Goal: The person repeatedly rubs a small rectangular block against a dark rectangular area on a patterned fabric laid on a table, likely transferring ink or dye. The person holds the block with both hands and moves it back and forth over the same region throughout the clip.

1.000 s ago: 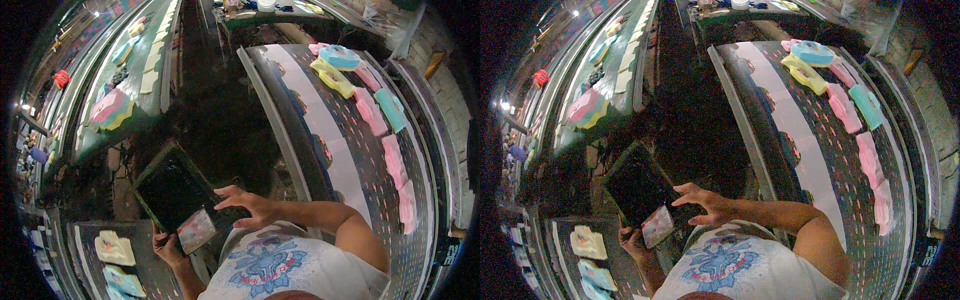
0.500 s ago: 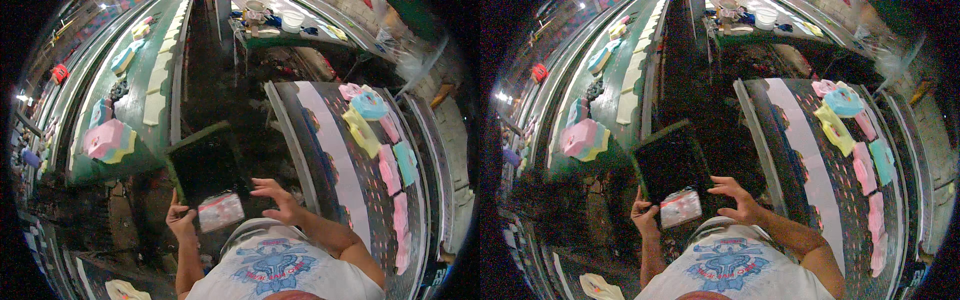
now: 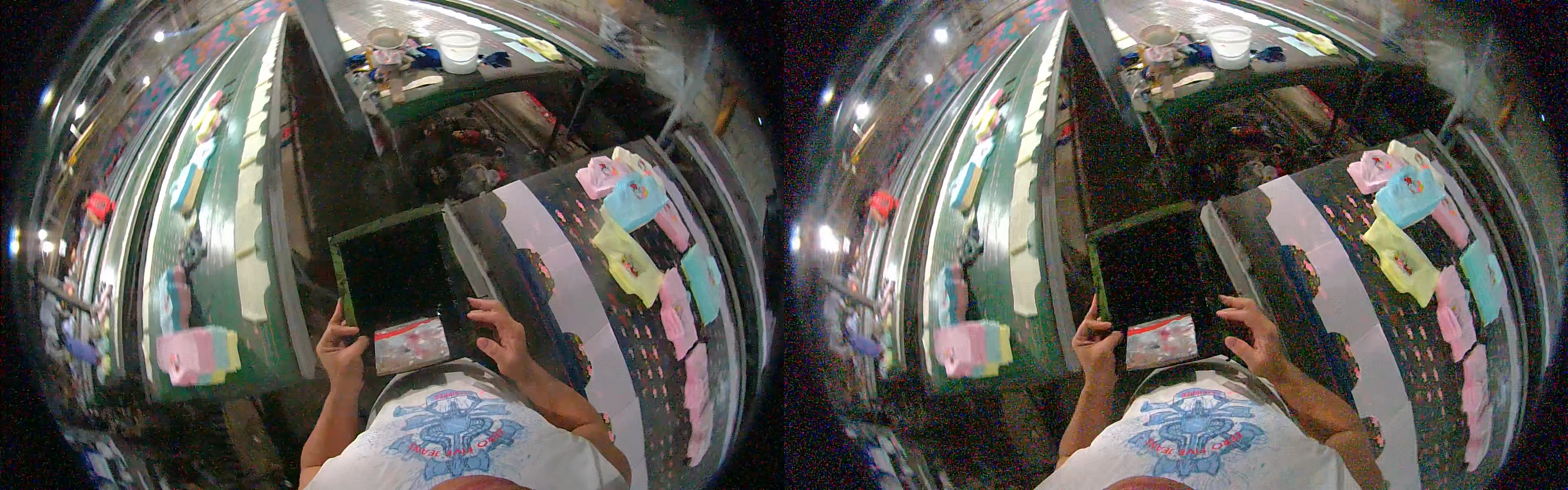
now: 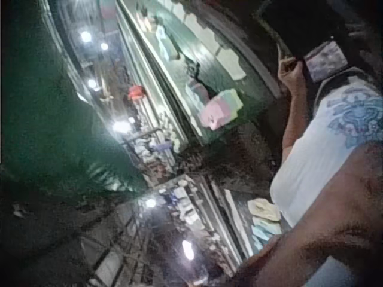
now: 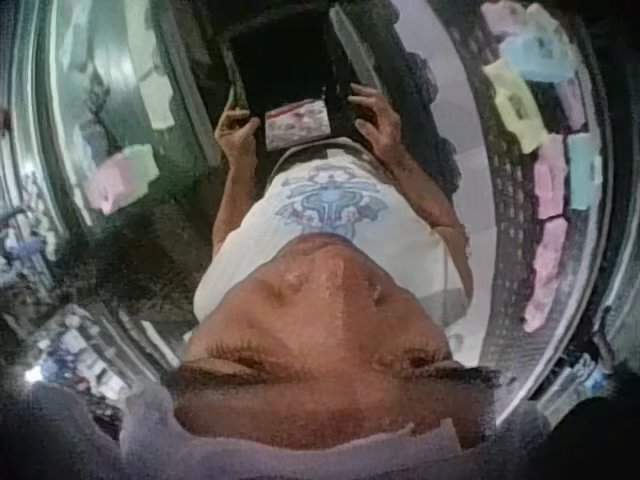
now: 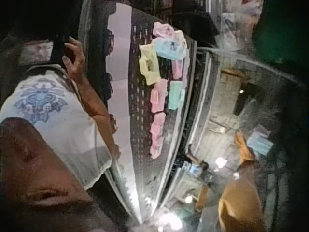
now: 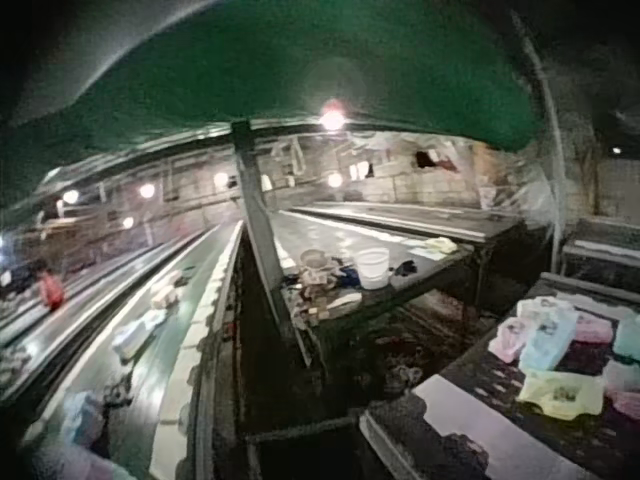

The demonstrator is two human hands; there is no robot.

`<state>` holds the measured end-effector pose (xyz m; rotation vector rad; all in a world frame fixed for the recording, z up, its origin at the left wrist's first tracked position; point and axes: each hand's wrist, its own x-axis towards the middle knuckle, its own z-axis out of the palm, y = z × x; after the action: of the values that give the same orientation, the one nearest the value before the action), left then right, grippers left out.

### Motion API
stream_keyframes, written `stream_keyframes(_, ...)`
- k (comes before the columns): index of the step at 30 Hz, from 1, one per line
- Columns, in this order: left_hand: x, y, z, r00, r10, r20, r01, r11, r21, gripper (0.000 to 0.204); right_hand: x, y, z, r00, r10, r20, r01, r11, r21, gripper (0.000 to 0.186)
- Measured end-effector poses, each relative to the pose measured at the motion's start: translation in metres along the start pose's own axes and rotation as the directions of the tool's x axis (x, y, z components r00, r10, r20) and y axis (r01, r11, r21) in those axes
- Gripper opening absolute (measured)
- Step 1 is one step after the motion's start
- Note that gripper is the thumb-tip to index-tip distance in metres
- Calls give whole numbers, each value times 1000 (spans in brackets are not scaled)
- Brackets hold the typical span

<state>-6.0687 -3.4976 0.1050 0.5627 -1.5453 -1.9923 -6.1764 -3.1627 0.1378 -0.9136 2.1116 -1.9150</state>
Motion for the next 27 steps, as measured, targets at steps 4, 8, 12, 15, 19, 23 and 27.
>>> stream_keyframes(4,77,-7,37,997,-2,71,-2,999,51,27,50,21,-17,997,-47,-53,44,997,-58,50)
stream_keyframes(8,126,-27,52,984,-78,158,66,995,81,30,79,21,-28,992,-10,-126,4,999,-53,50)
stream_keyframes(12,186,-47,121,929,-110,354,96,994,59,28,82,27,-48,954,54,-296,-99,985,-139,54)
stream_keyframes(15,229,-51,184,824,-185,536,136,982,129,25,75,29,-44,859,134,-494,-209,973,-99,60)
stream_keyframes(19,273,-77,274,635,-125,763,113,991,68,24,78,44,-37,686,129,-716,-264,961,-80,76)
stream_keyframes(23,297,-111,350,375,-46,926,-41,997,66,29,83,47,-24,461,173,-870,-485,870,-84,80)
stream_keyframes(27,298,-148,392,196,-16,981,64,998,3,31,90,57,-10,313,150,-938,-453,892,-8,77)
